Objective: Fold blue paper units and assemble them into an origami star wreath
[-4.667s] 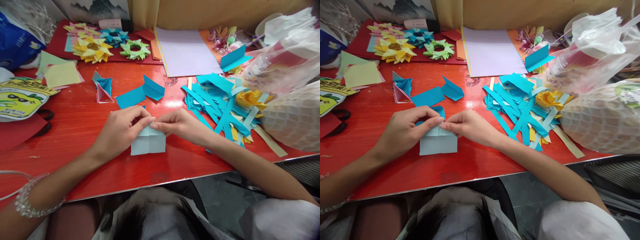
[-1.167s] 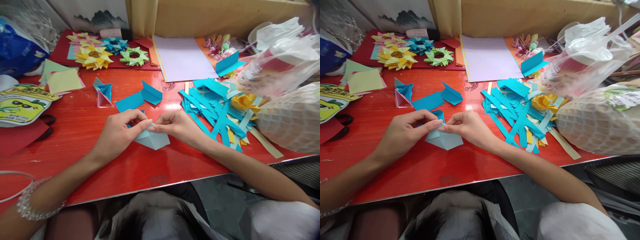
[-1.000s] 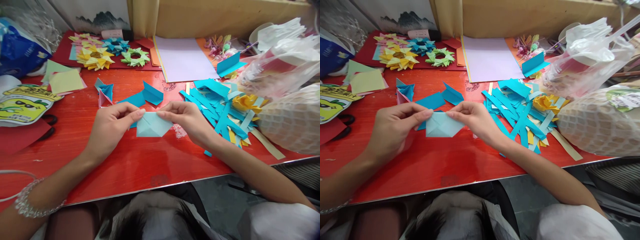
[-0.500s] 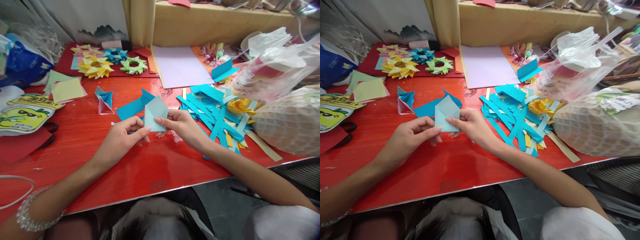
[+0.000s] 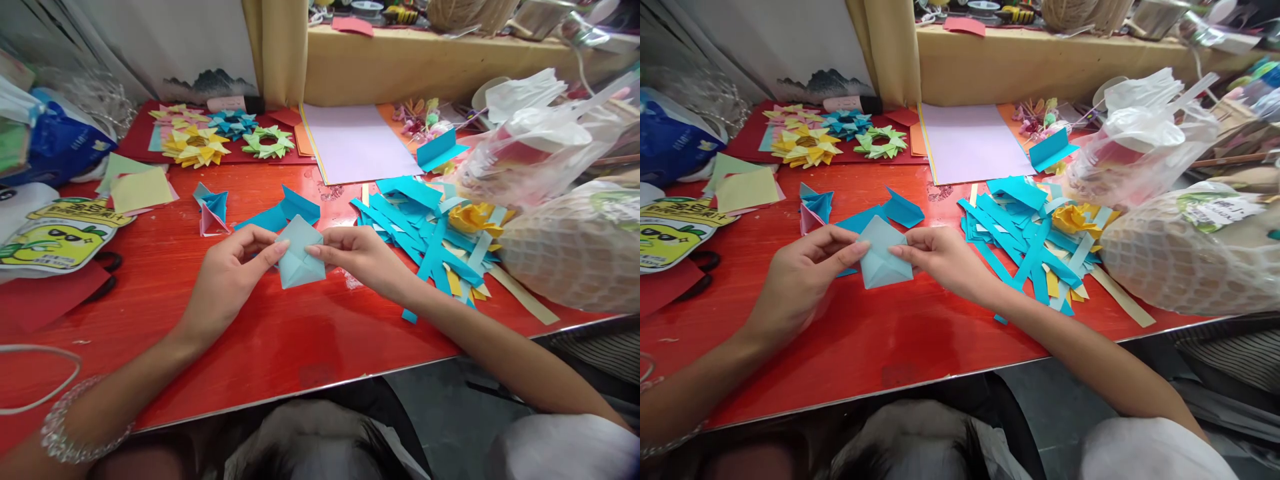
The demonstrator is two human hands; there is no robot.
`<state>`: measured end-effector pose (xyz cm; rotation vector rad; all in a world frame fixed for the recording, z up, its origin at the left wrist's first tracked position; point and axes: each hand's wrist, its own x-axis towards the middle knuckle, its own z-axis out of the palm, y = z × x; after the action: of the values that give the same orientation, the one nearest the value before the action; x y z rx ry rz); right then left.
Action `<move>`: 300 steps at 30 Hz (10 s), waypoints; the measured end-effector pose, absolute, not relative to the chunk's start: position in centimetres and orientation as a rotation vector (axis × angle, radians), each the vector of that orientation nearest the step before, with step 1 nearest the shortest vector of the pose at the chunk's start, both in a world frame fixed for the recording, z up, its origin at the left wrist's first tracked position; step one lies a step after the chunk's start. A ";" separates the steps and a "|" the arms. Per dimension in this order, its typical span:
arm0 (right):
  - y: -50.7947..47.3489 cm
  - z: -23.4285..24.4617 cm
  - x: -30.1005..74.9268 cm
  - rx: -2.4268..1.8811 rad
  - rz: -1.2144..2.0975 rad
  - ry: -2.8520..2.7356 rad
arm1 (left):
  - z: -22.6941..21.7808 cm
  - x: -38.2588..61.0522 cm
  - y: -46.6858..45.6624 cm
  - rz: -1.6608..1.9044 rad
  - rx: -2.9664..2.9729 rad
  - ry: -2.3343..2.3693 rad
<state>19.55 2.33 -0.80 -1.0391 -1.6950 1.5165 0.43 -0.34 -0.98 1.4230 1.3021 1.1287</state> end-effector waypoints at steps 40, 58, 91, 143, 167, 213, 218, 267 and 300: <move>2.1 -0.9 19.5 -0.982 1.771 -1.345 | -1.1 0.8 -1.0 1.148 1.569 1.302; 2.3 -1.4 19.6 -0.999 1.968 -1.330 | -1.4 1.0 -1.1 1.128 1.573 1.324; 2.6 -0.7 19.6 -0.899 1.856 -1.542 | -1.2 0.3 -0.4 1.140 1.382 1.286; 1.7 -1.9 18.9 -0.884 1.584 -1.475 | -1.6 0.5 -0.2 1.154 1.448 1.206; 1.4 -1.5 19.3 -0.860 1.388 -1.586 | -1.7 0.4 -0.3 1.246 1.294 1.094; 1.3 -2.2 18.6 -0.878 1.645 -1.361 | -1.6 0.8 -1.3 0.930 1.654 1.283; 1.4 -2.3 18.7 -0.881 1.654 -1.378 | -1.5 1.0 -1.1 0.949 1.584 1.260; 2.0 -2.2 18.9 -0.901 1.622 -1.341 | -1.0 0.9 -0.7 1.035 1.338 1.161; 2.0 -1.9 19.1 -0.860 1.779 -1.246 | -1.0 0.6 -0.7 1.026 1.217 1.099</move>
<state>19.09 2.01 -1.92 -0.8597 -1.2457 1.7787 0.57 -0.70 -0.97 1.2170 1.0990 1.0259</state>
